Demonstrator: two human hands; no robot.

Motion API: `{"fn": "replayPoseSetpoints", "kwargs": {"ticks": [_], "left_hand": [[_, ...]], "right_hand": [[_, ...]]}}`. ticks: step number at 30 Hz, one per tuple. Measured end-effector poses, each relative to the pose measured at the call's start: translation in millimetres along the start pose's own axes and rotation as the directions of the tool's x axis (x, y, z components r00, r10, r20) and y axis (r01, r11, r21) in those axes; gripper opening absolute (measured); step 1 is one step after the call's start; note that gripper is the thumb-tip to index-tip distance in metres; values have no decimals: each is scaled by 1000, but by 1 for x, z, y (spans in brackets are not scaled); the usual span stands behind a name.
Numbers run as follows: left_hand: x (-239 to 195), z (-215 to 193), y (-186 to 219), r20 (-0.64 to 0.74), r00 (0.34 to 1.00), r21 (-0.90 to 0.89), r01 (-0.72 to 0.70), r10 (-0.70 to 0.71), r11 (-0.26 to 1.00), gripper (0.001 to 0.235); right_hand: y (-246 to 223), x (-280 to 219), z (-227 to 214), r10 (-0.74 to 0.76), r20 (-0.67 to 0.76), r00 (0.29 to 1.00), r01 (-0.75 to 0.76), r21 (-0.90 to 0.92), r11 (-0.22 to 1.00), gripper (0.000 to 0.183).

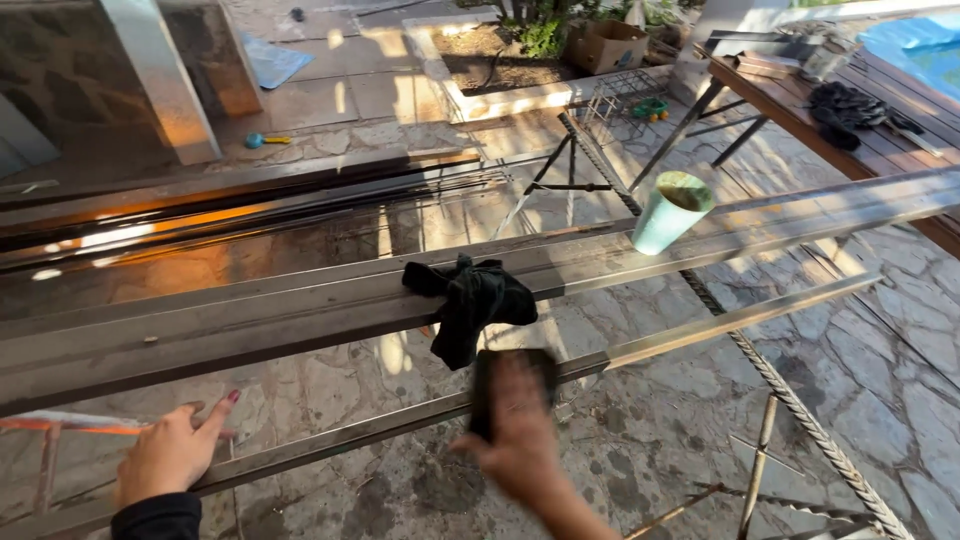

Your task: Sanding a long metal beam using a sanding block and wiping it clean with a cloth.

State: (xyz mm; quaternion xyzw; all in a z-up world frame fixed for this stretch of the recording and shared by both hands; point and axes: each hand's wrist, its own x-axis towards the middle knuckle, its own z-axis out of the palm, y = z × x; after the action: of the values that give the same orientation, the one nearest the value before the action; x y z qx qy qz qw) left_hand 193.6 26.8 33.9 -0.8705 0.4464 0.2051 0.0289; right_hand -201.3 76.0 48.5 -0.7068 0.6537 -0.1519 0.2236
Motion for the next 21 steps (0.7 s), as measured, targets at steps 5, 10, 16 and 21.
{"fn": "replayPoseSetpoints", "kwargs": {"ticks": [5,10,16,21], "left_hand": [[1,2,-3,-22,999,-14,-40,39,999,85],[12,14,-16,-80,994,-1,-79,79,997,76],[26,24,-22,38,966,15,-257,256,966,70],[22,32,-33,-129,913,-20,-392,386,920,73]], "right_hand": [[-7,-3,15,-183,74,980,191,-126,973,103],[50,21,-34,348,-113,931,-323,193,927,94],[-80,-9,75,-137,-98,986,140,19,990,117],[-67,8,82,98,-177,979,-105,-28,994,98]]}}
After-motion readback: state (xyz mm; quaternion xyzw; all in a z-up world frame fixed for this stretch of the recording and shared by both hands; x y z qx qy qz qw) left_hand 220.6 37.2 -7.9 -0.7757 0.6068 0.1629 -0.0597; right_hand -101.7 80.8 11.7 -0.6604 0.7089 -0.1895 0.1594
